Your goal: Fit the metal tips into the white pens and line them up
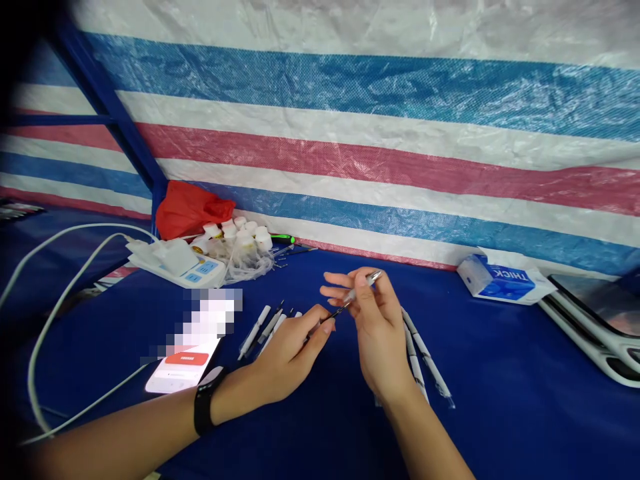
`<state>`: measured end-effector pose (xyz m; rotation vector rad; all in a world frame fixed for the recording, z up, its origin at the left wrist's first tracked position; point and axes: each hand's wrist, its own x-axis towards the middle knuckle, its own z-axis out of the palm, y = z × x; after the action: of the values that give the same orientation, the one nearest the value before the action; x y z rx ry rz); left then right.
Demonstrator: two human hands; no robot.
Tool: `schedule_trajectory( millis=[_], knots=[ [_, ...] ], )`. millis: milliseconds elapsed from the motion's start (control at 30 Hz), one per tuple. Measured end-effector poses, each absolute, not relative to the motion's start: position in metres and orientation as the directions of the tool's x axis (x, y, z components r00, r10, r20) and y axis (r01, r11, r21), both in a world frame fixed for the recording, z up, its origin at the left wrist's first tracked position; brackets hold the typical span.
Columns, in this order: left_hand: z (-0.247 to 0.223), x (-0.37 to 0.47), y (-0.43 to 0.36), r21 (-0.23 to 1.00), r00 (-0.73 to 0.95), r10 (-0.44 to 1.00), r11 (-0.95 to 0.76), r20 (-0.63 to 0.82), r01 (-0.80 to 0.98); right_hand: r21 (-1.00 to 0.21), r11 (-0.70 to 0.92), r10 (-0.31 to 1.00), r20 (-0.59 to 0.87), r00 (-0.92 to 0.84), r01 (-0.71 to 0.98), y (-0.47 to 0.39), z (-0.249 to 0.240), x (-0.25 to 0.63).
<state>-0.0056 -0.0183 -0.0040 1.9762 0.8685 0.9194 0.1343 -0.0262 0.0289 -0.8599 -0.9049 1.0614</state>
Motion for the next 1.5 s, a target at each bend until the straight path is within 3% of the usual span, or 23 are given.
schedule_trajectory(
  millis=[600, 767, 1000, 1300, 1500],
  knots=[
    [-0.008, -0.004, -0.016, 0.848, 0.496, 0.817, -0.462, 0.293, 0.261, -0.909, 0.276, 0.936, 0.180, 0.302, -0.314, -0.027, 0.024, 0.130],
    [-0.012, -0.004, -0.014, 0.865, 0.483, 0.825, -0.445, 0.294, 0.233, -0.956, 0.225, 0.959, 0.183, 0.217, -0.189, -0.028, 0.014, 0.122],
    [-0.011, -0.005, -0.015, 0.903, 0.479, 0.833, -0.395, 0.277, 0.166, -0.962, 0.142, 0.986, 0.116, 0.119, -0.232, -0.029, 0.010, 0.116],
    [-0.013, -0.006, -0.016, 0.917, 0.447, 0.857, -0.360, 0.255, 0.169, -0.984, 0.168, 0.986, 0.167, 0.018, -0.059, -0.031, 0.010, 0.119],
    [-0.007, -0.004, -0.022, 0.979, 0.453, 0.871, -0.201, 0.191, -0.026, -0.975, 0.211, 0.974, 0.216, -0.073, -0.069, -0.034, 0.011, 0.121]
  ],
)
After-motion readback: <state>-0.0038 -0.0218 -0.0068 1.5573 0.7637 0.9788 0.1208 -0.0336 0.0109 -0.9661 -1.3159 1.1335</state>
